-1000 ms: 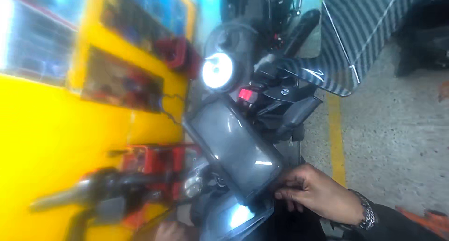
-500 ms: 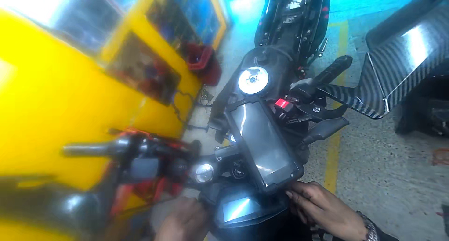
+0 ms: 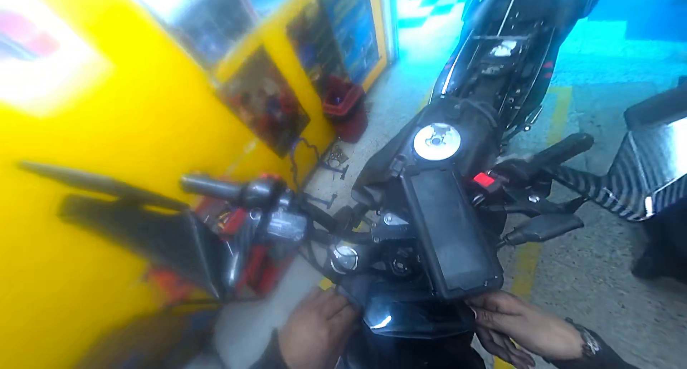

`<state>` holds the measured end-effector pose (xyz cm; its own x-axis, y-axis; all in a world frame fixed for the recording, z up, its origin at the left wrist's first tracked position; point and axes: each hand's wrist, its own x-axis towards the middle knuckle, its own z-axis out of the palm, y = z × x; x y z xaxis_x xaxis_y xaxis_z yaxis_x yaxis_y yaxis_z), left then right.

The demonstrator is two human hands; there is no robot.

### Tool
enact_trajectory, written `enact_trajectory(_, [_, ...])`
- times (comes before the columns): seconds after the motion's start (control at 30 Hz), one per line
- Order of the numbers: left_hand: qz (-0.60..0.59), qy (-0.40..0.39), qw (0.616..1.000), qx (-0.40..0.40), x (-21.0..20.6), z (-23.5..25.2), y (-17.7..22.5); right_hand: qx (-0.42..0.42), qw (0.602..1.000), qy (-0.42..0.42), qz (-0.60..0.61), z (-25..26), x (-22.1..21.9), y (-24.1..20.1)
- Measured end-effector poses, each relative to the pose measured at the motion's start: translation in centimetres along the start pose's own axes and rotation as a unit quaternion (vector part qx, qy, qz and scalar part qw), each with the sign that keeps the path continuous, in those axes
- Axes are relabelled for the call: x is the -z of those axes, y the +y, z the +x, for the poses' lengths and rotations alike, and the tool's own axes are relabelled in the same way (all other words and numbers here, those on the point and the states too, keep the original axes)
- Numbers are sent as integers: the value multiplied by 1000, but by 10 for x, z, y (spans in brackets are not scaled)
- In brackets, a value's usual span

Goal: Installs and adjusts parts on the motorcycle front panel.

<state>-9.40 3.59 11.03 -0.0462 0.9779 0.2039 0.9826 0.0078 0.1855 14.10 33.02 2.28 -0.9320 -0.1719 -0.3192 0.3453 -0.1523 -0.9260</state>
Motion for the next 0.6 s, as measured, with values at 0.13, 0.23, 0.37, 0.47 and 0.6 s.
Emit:
enact_trajectory(0.13, [-23, 1, 1000, -21, 1, 3, -4, 69, 989, 126, 26, -3, -15, 6])
enact_trajectory(0.23, [-43, 5, 999, -24, 4, 5, -3, 90, 981, 171, 14, -5, -25, 5])
enact_trajectory(0.37, [-57, 12, 998, -3, 5, 4, 1, 48, 979, 190, -52, -5, -34, -1])
enact_trajectory(0.47, [-19, 37, 999, -13, 3, 5, 0, 17, 980, 186, -72, -5, -36, -4])
enact_trajectory(0.6, [47, 74, 996, -17, 1, 3, 4, 56, 979, 185, -62, -10, -39, 1])
